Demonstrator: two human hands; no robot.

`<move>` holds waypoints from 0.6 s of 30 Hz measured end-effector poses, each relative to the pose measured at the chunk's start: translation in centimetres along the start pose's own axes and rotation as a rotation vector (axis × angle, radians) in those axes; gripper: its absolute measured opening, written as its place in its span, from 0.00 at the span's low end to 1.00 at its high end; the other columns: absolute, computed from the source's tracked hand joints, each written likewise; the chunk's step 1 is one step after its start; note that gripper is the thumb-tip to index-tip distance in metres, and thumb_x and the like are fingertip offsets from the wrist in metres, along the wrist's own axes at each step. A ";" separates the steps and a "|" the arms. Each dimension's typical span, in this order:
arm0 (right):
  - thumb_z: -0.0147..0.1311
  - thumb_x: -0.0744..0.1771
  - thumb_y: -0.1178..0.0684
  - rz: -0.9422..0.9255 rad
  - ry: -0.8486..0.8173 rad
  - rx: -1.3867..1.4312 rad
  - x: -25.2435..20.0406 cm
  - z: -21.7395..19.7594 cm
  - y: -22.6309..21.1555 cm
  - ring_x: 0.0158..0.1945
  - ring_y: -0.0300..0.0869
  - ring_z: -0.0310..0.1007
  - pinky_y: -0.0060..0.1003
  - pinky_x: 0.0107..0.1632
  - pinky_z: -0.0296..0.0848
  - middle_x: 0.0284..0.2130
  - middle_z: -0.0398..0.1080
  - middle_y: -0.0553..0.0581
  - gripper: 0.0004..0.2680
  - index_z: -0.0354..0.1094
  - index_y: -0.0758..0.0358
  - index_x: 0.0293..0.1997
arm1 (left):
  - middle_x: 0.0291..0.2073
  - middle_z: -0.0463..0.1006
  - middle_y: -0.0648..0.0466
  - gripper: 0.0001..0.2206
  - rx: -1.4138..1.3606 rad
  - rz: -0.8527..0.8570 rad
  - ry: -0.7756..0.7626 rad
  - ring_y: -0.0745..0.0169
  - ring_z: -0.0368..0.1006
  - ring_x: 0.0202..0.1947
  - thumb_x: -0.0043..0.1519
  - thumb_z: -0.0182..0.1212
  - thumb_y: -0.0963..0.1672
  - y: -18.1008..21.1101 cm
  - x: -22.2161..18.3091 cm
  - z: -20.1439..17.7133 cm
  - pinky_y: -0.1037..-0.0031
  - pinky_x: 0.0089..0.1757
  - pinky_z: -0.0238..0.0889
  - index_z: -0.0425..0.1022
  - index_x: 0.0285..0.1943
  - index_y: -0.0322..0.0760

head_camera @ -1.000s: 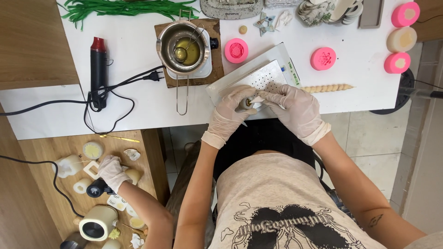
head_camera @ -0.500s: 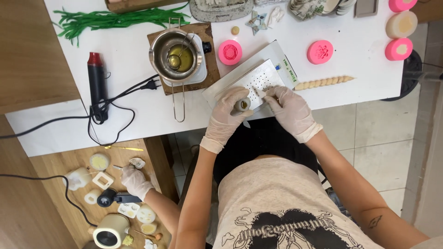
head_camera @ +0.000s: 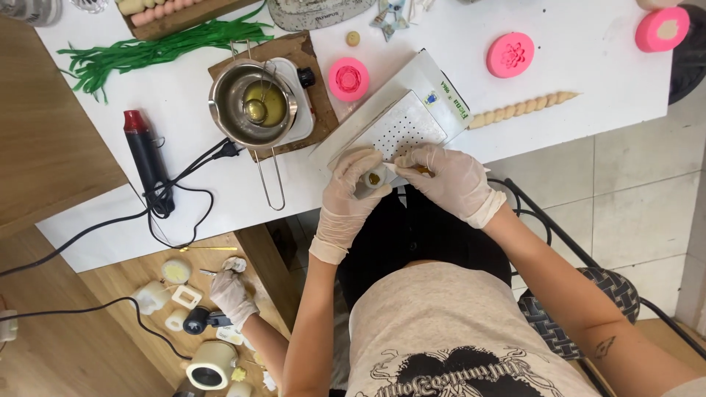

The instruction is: Pouring melted wax into a cylindrical mold using a spoon and preparing a candle piece.

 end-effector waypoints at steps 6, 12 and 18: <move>0.63 0.66 0.48 -0.018 0.014 -0.029 0.0 -0.6 -0.7 0.39 0.46 0.80 0.36 0.41 0.76 0.39 0.79 0.54 0.07 0.78 0.58 0.42 | 0.60 0.75 0.50 0.24 -0.010 -0.028 0.005 0.53 0.71 0.63 0.54 0.75 0.39 0.0 -0.3 0.1 0.69 0.61 0.66 0.74 0.61 0.38; 0.63 0.66 0.46 0.006 0.016 -0.058 -0.4 -0.7 -1.7 0.37 0.46 0.80 0.37 0.39 0.75 0.38 0.79 0.53 0.08 0.78 0.57 0.40 | 0.60 0.76 0.50 0.24 -0.013 -0.033 0.035 0.54 0.72 0.63 0.54 0.75 0.39 0.0 -0.3 0.1 0.69 0.61 0.67 0.74 0.61 0.39; 0.61 0.67 0.46 0.079 -0.032 -0.025 -0.7 -0.2 -1.8 0.36 0.45 0.80 0.37 0.39 0.76 0.37 0.79 0.52 0.08 0.78 0.57 0.42 | 0.59 0.76 0.50 0.24 -0.010 -0.004 0.044 0.53 0.72 0.63 0.53 0.75 0.38 -0.3 -0.3 0.3 0.68 0.61 0.67 0.75 0.60 0.38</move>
Point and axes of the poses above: each hand's wrist, its own x-axis towards the middle knuckle, its own z-axis out of the palm, y = z × x, the point moved 3 cm from there along x, towards the middle knuckle
